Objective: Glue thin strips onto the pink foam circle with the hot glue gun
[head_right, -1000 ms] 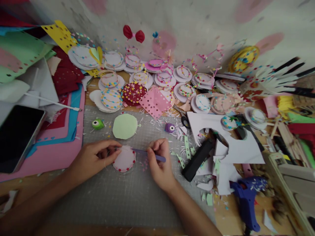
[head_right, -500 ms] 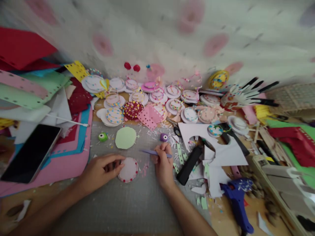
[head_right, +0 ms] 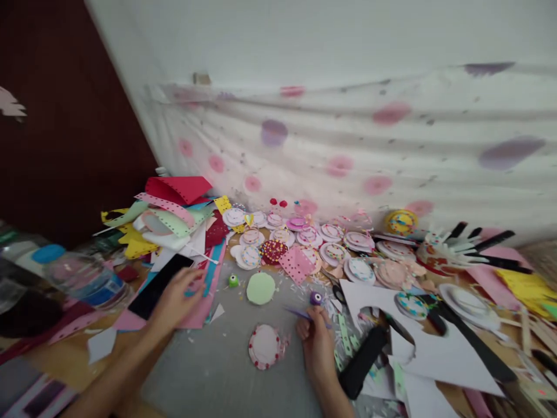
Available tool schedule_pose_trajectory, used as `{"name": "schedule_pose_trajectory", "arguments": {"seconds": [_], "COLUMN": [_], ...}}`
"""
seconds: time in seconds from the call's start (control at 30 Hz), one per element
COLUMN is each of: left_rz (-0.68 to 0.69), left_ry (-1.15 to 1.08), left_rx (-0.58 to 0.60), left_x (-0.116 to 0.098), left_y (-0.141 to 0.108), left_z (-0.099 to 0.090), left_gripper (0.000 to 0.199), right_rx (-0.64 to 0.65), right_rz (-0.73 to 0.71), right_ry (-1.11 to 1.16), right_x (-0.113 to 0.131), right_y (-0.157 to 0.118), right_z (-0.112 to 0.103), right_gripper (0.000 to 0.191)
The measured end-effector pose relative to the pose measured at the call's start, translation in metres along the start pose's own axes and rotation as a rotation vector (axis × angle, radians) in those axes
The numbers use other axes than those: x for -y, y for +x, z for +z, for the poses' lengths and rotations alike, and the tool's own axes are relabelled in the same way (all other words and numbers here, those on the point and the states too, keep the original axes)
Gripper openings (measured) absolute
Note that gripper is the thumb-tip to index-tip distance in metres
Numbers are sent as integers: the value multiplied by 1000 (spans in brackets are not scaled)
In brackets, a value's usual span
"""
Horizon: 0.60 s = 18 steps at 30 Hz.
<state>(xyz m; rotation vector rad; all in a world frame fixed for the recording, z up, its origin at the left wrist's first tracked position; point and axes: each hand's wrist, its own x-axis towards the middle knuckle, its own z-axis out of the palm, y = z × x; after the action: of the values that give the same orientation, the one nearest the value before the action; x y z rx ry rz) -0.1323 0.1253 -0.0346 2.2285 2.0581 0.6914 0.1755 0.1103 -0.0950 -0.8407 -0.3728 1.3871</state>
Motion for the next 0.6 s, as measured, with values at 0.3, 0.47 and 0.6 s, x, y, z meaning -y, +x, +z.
{"name": "schedule_pose_trajectory", "arguments": {"seconds": [0.3,0.47,0.6], "left_rz": [-336,-386,-365], "left_ry": [291,281,263], "left_rx": [24,22,16], "left_x": [67,59,51], "left_y": [10,14,14], "left_z": [-29,-30,-28], "left_gripper": [56,59,64], "right_rx": [-36,-34,-14], "right_rz": [0,-16,-18], "right_ry": [3,-15,-49], "right_x": [1,3,3], "right_y": [-3,-3,-4], "right_z": [1,0,1], "right_gripper": [36,37,37]}}
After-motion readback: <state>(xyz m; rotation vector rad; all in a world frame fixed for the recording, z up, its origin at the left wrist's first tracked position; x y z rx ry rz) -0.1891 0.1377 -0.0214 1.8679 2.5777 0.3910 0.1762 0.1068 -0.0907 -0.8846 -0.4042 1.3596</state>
